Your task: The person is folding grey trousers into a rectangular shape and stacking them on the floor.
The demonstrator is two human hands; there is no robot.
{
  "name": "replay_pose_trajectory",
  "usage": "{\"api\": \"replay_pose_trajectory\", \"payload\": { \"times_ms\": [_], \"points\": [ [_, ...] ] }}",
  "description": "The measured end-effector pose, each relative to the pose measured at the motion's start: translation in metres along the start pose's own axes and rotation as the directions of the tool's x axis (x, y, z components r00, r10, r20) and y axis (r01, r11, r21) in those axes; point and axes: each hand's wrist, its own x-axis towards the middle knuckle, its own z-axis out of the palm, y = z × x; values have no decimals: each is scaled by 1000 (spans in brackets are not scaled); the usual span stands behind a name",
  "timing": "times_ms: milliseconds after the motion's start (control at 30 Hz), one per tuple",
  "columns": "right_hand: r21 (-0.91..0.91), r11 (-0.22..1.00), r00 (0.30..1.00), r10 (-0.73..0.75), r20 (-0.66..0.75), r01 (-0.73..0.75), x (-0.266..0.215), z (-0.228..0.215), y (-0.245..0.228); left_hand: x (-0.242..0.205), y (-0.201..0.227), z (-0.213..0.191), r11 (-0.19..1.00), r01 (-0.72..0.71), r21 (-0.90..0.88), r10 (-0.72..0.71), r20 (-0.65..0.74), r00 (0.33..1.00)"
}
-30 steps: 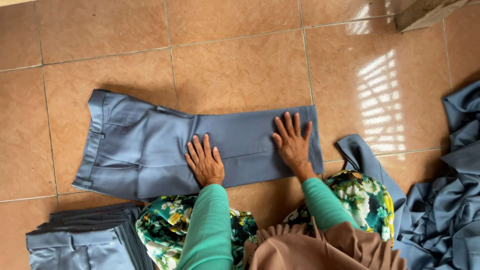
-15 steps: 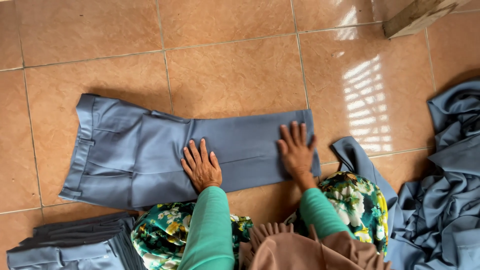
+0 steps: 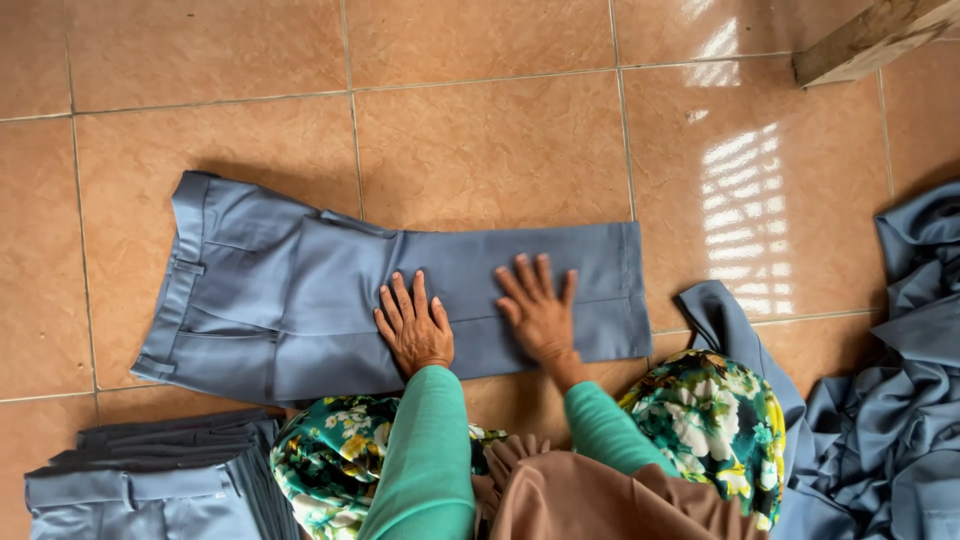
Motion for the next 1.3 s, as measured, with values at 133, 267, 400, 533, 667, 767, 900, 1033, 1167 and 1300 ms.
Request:
{"api": "replay_pose_trajectory", "payload": {
  "times_ms": [133,267,400,533,667,767,900,1033,1167,1300],
  "points": [
    [-108,990,995,94,-15,-95,-9,-16,80,0,0,1,1000,5,-5,-5,-11,1000],
    [-28,968,946,249,205,-249,-11,-29,103,-1,0,-1,1000,-2,-5,2,-46,999],
    [231,866,896,426,127,-444,-10,-40,115,-1,2,-3,1000,-2,-7,1,-93,996],
    [304,735,786,610,95,-607,-39,-38,139,-3,0,3,1000,7,-23,-10,-122,992],
    [162,622,626,665,407,-766,-45,-44,144,-4,-1,5,998,40,-55,-36,74,997],
    [60,591,543,689,480,-804,-53,-12,167,-1,-2,4,993,51,-109,-31,179,983],
    [124,545,538,720,437,-829,-63,43,205,-1,-2,-15,956,102,-274,-27,262,965],
    [247,499,554,695,459,-831,-62,24,191,-27,-3,-13,917,131,-376,-84,138,987],
    [446,302,514,697,499,-842,-62,0,171,-48,-1,-16,773,159,-615,-57,182,982],
    [680,-211,392,683,617,-702,-62,-65,145,-51,6,-13,729,162,-666,-6,230,973]
  ]
}}
